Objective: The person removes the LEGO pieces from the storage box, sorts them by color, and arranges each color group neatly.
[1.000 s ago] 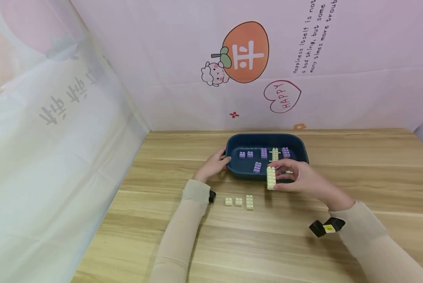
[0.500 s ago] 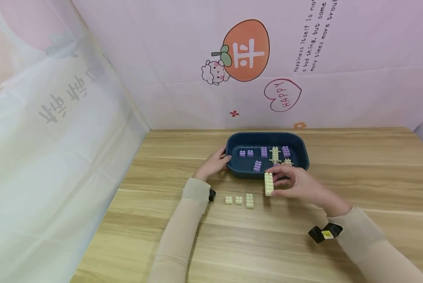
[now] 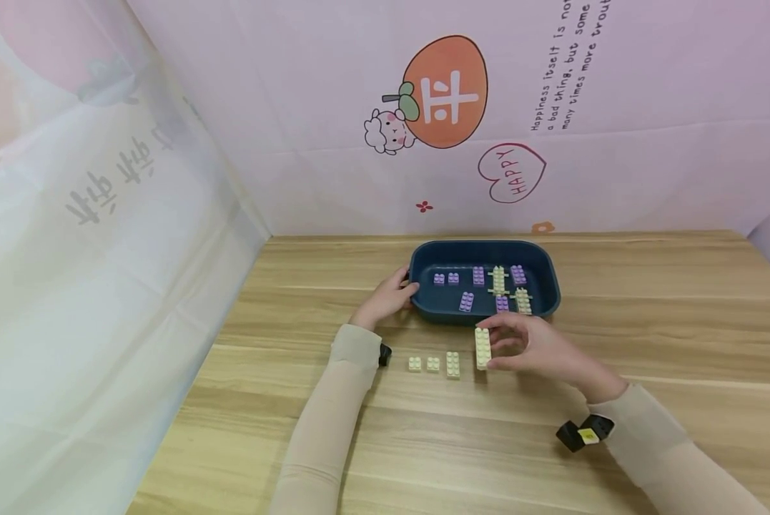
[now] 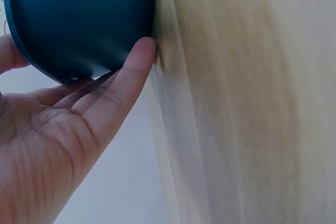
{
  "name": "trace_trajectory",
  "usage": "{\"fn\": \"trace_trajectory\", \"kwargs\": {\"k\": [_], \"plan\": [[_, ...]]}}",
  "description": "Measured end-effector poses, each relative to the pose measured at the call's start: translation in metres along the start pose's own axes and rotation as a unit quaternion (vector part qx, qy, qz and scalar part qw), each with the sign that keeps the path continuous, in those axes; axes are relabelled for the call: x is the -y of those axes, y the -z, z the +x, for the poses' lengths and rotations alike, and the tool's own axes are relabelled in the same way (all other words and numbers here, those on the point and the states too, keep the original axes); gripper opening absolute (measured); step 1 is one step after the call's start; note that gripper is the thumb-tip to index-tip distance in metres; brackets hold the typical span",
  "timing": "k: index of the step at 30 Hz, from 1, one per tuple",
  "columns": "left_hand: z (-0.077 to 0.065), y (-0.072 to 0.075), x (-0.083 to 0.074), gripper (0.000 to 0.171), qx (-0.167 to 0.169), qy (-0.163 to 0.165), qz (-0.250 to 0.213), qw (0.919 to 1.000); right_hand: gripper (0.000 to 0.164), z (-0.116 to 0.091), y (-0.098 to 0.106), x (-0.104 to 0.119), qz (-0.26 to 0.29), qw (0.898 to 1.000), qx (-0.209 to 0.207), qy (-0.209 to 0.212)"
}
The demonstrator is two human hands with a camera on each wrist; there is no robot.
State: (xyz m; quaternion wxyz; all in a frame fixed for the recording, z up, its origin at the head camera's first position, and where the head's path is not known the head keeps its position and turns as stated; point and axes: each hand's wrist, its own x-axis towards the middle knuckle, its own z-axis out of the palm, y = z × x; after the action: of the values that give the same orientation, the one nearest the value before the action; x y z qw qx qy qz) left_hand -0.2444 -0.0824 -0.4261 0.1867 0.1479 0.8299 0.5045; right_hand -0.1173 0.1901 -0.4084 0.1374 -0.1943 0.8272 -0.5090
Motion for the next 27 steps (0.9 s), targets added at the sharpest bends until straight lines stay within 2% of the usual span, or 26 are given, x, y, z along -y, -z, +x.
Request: {"fn": "trace_trajectory", "kwargs": {"k": [6, 19, 27], "plan": [[0.001, 0.0, 0.001, 0.055, -0.004, 0.0, 0.003, 1.0, 0.061, -0.001, -0.002, -0.004, -0.012, 1.0, 0.009, -0.003], [0.0, 0.001, 0.0, 0.055, 0.002, -0.005, -0.006, 1.0, 0.059, 0.002, -0.014, -0.023, 0.027, 0.999, 0.018, 0.026], [0.0, 0.0, 0.002, 0.055, 0.003, 0.001, -0.007, 1.0, 0.06, 0.002, -0.02, -0.026, 0.042, 0.999, 0.021, 0.004]]}}
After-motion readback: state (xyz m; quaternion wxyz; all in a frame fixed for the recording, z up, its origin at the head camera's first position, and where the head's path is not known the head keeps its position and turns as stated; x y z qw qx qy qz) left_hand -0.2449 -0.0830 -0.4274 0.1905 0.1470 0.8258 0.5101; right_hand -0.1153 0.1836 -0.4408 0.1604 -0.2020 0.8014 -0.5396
